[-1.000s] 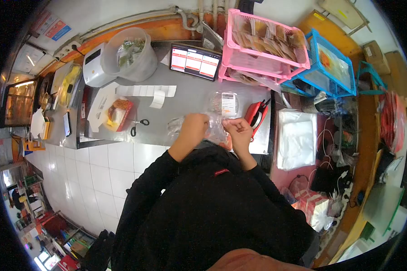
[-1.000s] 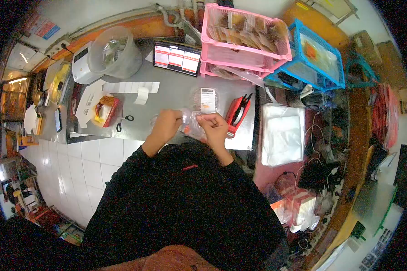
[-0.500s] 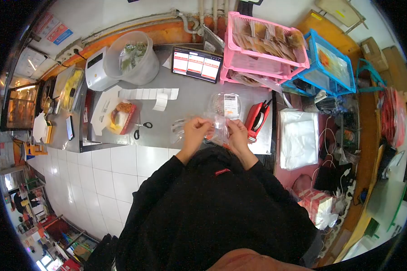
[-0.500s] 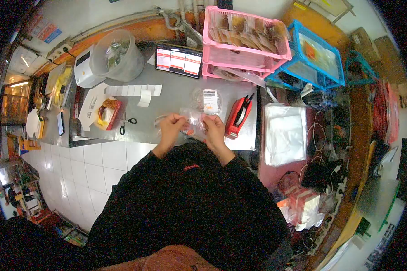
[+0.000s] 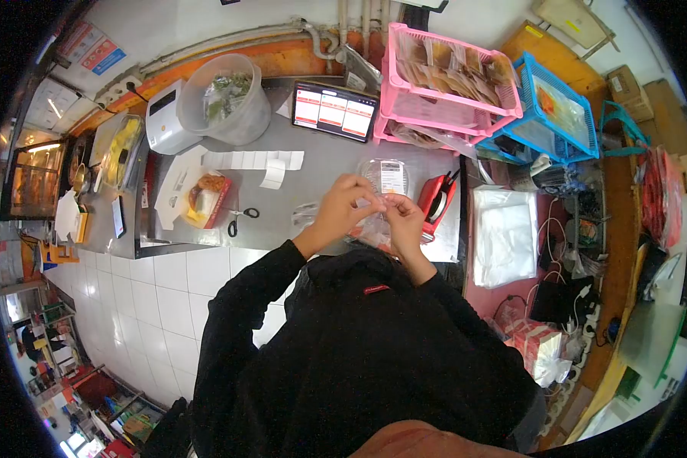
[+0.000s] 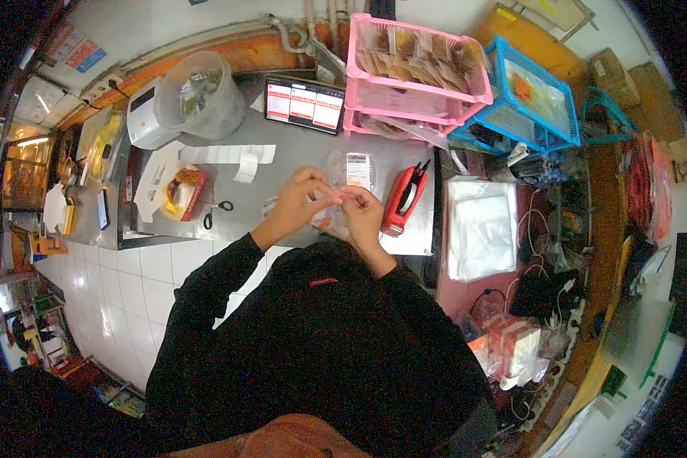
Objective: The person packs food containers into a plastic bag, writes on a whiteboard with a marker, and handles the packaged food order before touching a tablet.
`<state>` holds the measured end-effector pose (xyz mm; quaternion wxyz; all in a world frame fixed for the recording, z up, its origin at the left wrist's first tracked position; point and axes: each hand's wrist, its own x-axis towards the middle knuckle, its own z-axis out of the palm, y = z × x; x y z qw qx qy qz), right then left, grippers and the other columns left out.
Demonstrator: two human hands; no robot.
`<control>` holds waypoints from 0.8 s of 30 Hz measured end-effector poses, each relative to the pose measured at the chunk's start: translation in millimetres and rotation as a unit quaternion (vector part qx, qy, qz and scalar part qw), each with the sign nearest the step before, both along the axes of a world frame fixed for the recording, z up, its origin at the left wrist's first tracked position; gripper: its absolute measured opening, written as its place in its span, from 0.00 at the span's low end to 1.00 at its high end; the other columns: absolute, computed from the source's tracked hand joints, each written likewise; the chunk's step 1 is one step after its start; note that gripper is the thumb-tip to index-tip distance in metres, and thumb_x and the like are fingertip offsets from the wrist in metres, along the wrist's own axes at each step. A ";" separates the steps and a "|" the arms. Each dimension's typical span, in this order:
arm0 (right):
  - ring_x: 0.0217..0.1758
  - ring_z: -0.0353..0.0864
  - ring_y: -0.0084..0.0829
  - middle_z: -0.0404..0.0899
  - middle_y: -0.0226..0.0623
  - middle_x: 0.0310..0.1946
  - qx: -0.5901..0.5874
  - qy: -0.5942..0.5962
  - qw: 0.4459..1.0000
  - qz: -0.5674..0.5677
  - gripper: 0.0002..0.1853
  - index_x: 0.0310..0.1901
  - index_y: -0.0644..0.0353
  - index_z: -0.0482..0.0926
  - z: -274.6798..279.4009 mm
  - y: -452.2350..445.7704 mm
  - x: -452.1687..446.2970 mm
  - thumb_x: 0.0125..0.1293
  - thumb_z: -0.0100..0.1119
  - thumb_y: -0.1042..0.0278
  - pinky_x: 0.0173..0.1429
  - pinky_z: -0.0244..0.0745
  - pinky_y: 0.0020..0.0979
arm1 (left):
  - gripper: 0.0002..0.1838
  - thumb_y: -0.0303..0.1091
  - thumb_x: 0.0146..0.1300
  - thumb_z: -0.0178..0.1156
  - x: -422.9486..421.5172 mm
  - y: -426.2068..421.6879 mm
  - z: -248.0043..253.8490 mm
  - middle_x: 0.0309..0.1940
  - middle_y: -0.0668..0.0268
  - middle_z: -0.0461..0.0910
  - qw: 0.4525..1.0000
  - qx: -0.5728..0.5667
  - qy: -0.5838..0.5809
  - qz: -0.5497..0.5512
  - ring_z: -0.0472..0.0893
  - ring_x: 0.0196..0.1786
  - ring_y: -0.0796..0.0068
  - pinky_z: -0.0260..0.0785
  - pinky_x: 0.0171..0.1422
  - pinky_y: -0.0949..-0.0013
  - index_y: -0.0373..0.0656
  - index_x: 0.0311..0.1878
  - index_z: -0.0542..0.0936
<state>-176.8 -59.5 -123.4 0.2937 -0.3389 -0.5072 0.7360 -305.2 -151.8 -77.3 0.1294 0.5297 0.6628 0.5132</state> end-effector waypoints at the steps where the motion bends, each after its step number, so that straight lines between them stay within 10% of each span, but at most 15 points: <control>1: 0.34 0.78 0.18 0.82 0.35 0.34 0.000 -0.010 1.000 0.005 0.08 0.40 0.67 0.79 -0.9 0.2 2.3 0.59 0.63 0.77 0.39 0.72 0.20 | 0.10 0.32 0.50 0.71 -2.6 1.7 -6.4 0.35 0.66 0.75 0.996 -0.034 -0.077 -0.005 0.77 0.32 0.75 0.71 0.31 0.75 0.37 0.31 0.82; 6: 0.37 0.79 0.21 0.82 0.38 0.38 0.002 -0.015 1.000 0.010 0.11 0.44 0.69 0.81 -0.2 -2.5 7.1 0.58 0.63 0.77 0.44 0.74 0.21 | 0.09 0.33 0.54 0.70 -7.0 5.0 -22.7 0.35 0.67 0.74 0.938 -0.118 -0.322 -0.048 0.75 0.33 0.82 0.71 0.27 0.79 0.36 0.30 0.82; 24: 0.41 0.79 0.21 0.82 0.37 0.40 0.076 -0.017 0.997 0.018 0.09 0.43 0.67 0.82 -2.5 -1.6 6.3 0.60 0.60 0.79 0.47 0.74 0.21 | 0.13 0.38 0.54 0.70 -6.7 1.7 -12.4 0.30 0.67 0.75 0.911 -0.176 -0.372 -0.033 0.75 0.29 0.81 0.68 0.27 0.78 0.36 0.29 0.80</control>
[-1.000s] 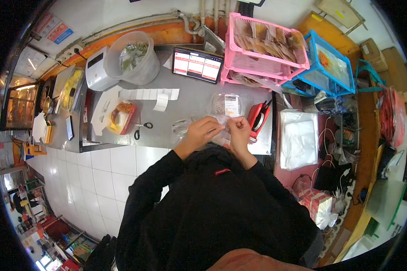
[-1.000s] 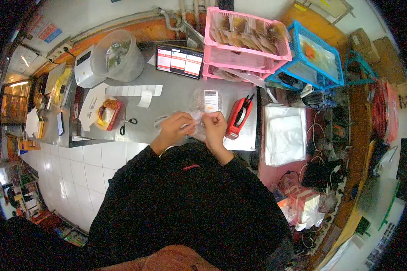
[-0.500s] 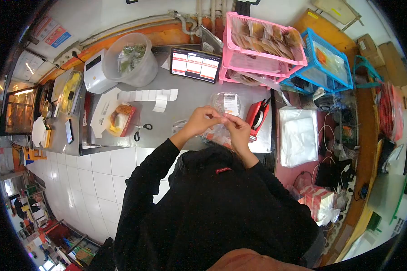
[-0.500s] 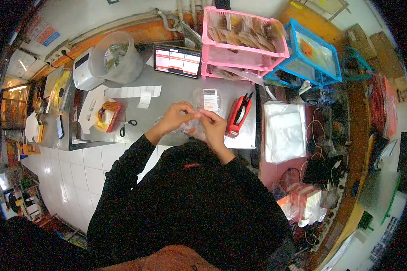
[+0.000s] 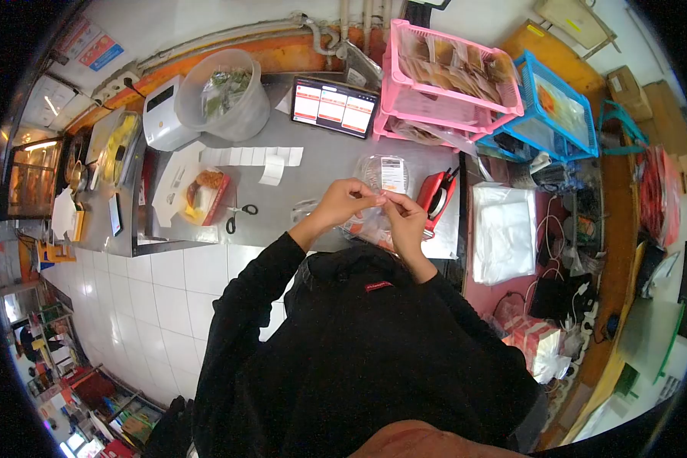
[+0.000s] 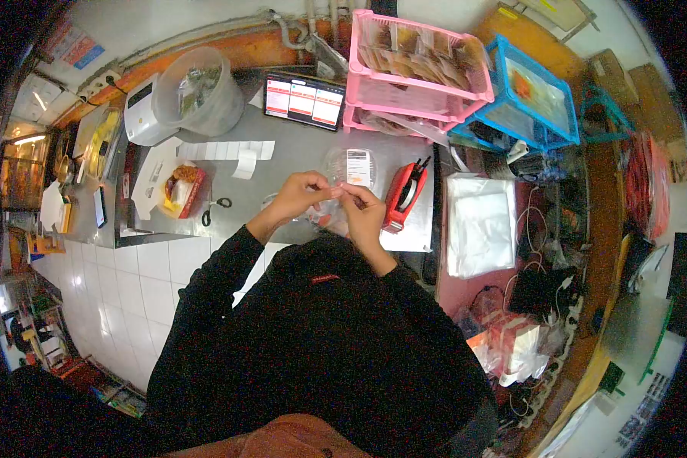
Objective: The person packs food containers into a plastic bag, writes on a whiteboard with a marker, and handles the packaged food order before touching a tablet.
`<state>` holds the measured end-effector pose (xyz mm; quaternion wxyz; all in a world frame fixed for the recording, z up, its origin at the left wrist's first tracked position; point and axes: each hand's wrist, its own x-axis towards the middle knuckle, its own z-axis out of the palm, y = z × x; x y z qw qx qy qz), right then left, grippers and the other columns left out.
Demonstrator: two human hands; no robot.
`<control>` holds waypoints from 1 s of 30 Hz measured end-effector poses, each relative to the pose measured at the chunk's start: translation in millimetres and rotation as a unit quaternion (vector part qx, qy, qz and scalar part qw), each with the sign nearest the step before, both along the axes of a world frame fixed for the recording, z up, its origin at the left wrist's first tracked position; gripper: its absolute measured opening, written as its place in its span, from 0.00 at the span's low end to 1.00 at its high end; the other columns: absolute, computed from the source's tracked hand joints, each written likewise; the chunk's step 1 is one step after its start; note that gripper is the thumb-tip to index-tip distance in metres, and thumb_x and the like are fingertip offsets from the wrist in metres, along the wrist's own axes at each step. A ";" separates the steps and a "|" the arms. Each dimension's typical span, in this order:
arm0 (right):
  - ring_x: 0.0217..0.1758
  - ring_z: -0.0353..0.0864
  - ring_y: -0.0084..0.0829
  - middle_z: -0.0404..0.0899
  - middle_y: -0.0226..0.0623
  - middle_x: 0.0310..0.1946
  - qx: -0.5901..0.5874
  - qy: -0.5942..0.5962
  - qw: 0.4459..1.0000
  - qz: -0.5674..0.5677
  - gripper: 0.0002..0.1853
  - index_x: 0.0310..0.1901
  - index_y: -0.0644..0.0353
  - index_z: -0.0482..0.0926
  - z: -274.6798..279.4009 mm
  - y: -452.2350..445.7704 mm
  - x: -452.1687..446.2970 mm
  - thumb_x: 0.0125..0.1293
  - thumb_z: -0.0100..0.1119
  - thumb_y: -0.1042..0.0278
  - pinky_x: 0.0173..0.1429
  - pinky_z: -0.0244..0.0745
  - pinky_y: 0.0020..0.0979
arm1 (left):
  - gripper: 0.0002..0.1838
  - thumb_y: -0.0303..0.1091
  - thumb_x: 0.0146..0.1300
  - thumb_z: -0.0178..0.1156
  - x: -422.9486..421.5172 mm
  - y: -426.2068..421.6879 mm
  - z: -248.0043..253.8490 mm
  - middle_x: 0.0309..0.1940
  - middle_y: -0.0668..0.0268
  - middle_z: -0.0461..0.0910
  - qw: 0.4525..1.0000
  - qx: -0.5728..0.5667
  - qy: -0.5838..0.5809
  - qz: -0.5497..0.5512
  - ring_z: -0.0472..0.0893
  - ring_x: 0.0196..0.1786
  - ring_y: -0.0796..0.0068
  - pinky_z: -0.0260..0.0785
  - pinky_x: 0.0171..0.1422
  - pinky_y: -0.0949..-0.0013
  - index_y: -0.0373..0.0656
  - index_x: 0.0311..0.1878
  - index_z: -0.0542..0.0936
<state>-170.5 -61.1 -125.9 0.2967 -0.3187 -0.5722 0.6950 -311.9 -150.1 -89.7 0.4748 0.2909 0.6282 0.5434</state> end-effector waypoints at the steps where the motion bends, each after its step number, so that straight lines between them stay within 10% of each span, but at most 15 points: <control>1: 0.41 0.79 0.21 0.82 0.37 0.40 0.006 0.004 1.000 0.001 0.09 0.43 0.67 0.82 0.0 -0.2 -0.3 0.60 0.60 0.79 0.47 0.74 0.21 | 0.14 0.38 0.54 0.70 -0.2 -0.1 -0.7 0.30 0.67 0.75 1.000 0.000 -0.001 -0.001 0.75 0.28 0.81 0.68 0.27 0.78 0.36 0.29 0.80; 30: 0.35 0.78 0.18 0.83 0.34 0.35 0.013 -0.036 0.999 0.023 0.09 0.42 0.66 0.82 4.2 4.4 -1.6 0.60 0.61 0.77 0.41 0.72 0.20 | 0.13 0.39 0.54 0.70 -3.8 0.5 -11.5 0.24 0.71 0.77 0.999 -0.008 -0.032 -0.004 0.72 0.25 0.85 0.65 0.25 0.79 0.39 0.30 0.80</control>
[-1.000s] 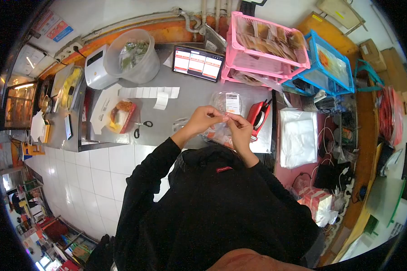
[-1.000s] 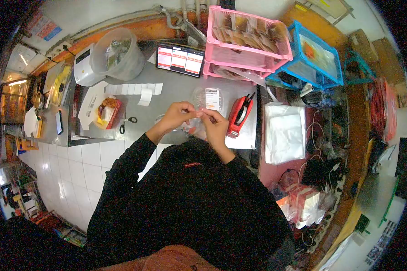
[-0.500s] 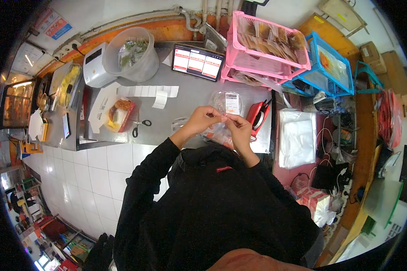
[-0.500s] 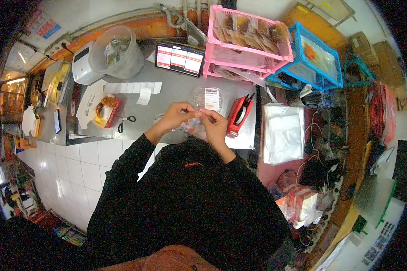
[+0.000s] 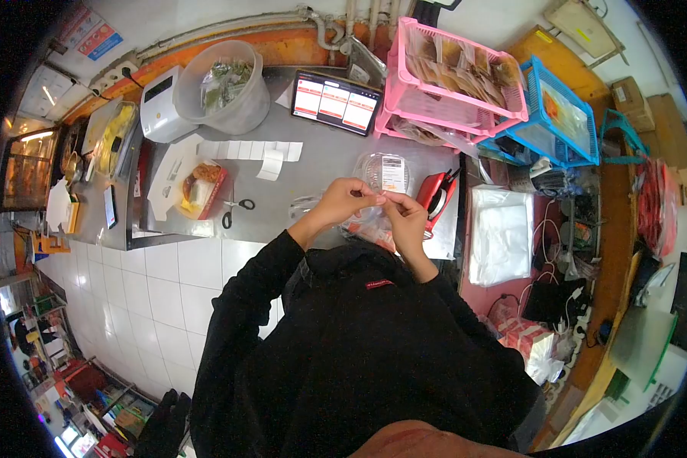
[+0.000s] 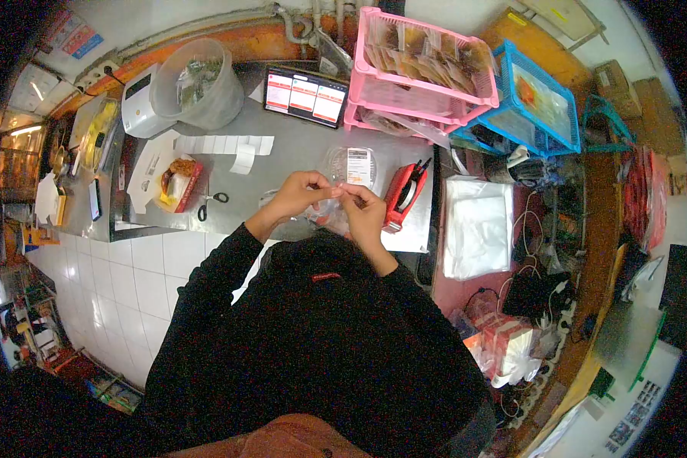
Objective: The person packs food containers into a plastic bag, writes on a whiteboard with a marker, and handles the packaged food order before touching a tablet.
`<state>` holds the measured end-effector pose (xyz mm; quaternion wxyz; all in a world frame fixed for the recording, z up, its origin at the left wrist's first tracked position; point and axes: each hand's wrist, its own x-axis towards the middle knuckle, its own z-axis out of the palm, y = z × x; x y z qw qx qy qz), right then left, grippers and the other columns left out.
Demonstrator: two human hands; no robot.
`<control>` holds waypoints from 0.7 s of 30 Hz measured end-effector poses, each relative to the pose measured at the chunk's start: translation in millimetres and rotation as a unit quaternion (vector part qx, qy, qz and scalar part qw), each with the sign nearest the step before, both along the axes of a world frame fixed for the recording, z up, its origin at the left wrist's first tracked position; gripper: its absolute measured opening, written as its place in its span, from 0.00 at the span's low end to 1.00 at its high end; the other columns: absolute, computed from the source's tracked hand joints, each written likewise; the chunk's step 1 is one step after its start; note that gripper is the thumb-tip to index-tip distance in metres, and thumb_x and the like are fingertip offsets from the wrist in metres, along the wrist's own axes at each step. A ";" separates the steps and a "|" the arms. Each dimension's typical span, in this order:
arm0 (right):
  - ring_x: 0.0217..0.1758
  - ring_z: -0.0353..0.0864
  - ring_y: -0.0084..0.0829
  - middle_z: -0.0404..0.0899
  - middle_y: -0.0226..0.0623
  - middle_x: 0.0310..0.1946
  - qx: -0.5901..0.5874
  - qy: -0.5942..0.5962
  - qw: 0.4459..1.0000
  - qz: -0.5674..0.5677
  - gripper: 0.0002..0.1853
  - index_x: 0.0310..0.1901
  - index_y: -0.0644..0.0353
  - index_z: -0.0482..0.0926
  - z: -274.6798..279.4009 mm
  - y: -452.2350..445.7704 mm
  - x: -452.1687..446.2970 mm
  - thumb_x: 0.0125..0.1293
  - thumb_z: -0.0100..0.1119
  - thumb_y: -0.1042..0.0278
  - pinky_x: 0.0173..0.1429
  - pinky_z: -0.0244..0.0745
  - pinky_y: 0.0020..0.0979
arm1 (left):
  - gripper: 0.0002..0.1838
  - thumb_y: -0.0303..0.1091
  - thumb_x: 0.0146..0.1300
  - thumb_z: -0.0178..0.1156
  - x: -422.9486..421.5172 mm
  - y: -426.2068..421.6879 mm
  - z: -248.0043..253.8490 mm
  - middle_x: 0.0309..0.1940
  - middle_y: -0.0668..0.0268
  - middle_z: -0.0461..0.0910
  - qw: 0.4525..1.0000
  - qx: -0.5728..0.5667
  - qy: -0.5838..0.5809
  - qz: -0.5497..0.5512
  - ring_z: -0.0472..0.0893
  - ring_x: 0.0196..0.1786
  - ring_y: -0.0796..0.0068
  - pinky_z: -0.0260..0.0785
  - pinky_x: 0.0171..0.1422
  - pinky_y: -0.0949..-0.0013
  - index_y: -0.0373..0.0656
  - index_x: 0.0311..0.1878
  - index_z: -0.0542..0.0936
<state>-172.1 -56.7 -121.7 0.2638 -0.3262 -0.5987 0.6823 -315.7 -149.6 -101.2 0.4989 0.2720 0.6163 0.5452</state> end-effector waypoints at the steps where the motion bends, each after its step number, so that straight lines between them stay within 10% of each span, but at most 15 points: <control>1: 0.35 0.78 0.18 0.83 0.34 0.35 -0.001 0.001 1.000 0.001 0.09 0.42 0.66 0.82 0.0 0.2 -0.1 0.60 0.61 0.77 0.41 0.72 0.20 | 0.13 0.39 0.54 0.70 0.1 0.1 -1.0 0.24 0.71 0.77 1.000 0.000 0.000 0.000 0.72 0.25 0.85 0.66 0.26 0.79 0.39 0.30 0.80; 14: 0.37 0.79 0.22 0.82 0.37 0.37 0.135 -0.040 0.988 0.069 0.08 0.39 0.65 0.83 5.8 6.9 3.1 0.60 0.63 0.73 0.43 0.72 0.23 | 0.11 0.37 0.53 0.70 -3.7 1.2 -4.9 0.25 0.70 0.78 1.000 0.014 0.005 0.013 0.74 0.26 0.85 0.66 0.26 0.80 0.39 0.28 0.81; 21: 0.35 0.80 0.24 0.82 0.39 0.34 -0.156 0.033 0.985 0.060 0.09 0.37 0.70 0.80 11.5 15.6 8.8 0.64 0.57 0.70 0.42 0.75 0.25 | 0.09 0.33 0.48 0.72 5.9 1.9 10.0 0.27 0.66 0.81 0.973 0.088 0.190 0.101 0.77 0.29 0.82 0.71 0.33 0.75 0.39 0.28 0.83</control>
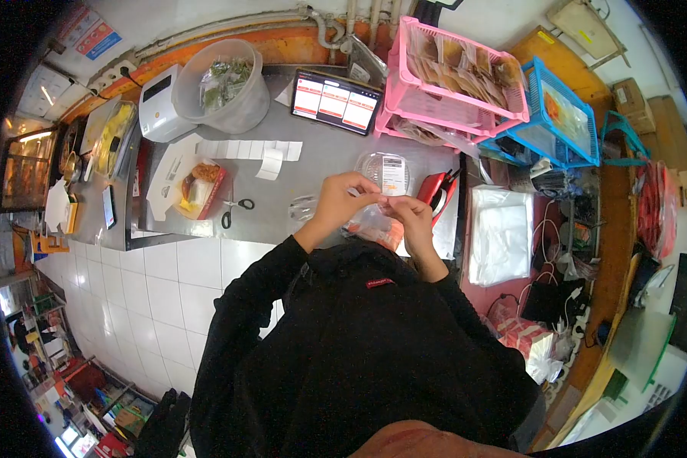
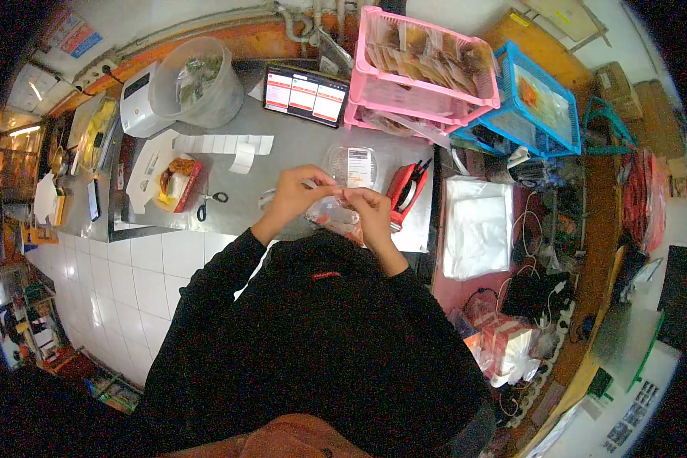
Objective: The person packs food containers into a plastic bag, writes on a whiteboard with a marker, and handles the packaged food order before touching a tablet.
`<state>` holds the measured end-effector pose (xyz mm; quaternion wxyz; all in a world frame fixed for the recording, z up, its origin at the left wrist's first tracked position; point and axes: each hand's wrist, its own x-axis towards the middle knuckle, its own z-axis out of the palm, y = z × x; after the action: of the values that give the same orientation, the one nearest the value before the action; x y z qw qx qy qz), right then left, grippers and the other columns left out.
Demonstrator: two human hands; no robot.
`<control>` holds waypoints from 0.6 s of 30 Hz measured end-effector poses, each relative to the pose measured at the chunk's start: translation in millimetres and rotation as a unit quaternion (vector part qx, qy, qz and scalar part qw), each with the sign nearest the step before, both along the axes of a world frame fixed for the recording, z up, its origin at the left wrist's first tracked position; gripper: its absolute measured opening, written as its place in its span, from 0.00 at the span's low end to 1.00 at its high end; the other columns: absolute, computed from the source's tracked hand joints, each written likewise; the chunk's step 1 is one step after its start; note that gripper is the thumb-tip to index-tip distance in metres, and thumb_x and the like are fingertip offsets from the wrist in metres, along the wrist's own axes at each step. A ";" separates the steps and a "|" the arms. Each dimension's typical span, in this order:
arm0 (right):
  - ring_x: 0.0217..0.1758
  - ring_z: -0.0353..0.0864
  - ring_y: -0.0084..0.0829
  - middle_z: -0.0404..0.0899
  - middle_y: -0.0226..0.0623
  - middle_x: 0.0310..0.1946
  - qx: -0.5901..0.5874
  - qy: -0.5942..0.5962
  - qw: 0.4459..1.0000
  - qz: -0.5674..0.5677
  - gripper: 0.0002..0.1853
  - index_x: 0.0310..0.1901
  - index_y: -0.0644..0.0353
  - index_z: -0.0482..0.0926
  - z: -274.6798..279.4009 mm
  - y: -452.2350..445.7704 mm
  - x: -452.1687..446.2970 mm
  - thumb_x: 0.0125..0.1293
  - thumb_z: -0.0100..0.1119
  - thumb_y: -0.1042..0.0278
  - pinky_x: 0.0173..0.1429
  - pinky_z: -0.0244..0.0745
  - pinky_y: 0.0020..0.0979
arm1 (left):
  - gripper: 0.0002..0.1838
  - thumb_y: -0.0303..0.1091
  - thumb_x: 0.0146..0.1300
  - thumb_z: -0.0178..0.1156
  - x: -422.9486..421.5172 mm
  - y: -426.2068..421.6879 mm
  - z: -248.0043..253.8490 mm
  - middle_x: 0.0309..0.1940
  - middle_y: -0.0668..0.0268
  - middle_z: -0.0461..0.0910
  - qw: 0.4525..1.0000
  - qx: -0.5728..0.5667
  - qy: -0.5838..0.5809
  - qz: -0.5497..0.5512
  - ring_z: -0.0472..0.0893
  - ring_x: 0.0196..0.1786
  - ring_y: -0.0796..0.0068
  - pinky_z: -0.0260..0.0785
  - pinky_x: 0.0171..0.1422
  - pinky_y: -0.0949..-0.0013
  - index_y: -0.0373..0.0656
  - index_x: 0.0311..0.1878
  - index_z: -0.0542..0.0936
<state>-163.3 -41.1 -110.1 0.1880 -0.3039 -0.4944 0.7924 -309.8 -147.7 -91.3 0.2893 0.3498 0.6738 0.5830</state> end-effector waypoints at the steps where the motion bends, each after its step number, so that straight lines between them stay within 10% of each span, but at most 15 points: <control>1: 0.34 0.79 0.24 0.82 0.39 0.33 0.001 -0.023 1.000 0.001 0.10 0.37 0.69 0.80 1.0 -0.3 -0.7 0.65 0.56 0.69 0.41 0.74 0.25 | 0.08 0.33 0.48 0.72 2.8 0.5 -0.4 0.27 0.67 0.81 1.000 0.008 0.005 -0.003 0.77 0.29 0.81 0.71 0.33 0.75 0.41 0.29 0.84; 11: 0.37 0.76 0.23 0.78 0.30 0.34 -0.113 -0.048 0.992 0.035 0.06 0.36 0.59 0.76 6.7 2.5 -5.1 0.65 0.51 0.69 0.42 0.70 0.26 | 0.06 0.31 0.49 0.71 5.7 0.2 -6.2 0.29 0.66 0.82 0.998 0.045 0.034 -0.028 0.80 0.31 0.79 0.72 0.30 0.76 0.44 0.31 0.85; 18: 0.33 0.72 0.18 0.76 0.27 0.29 0.032 -0.032 0.998 0.033 0.05 0.31 0.60 0.76 7.0 5.2 -9.8 0.63 0.52 0.72 0.41 0.68 0.22 | 0.07 0.28 0.50 0.69 9.0 0.1 -11.5 0.34 0.66 0.81 0.998 0.064 -0.015 -0.024 0.80 0.33 0.79 0.73 0.30 0.77 0.43 0.34 0.85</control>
<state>-173.1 -35.9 -103.2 0.1552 -0.3061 -0.5347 0.7722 -300.8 -147.6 -102.7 0.2902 0.3752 0.6223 0.6227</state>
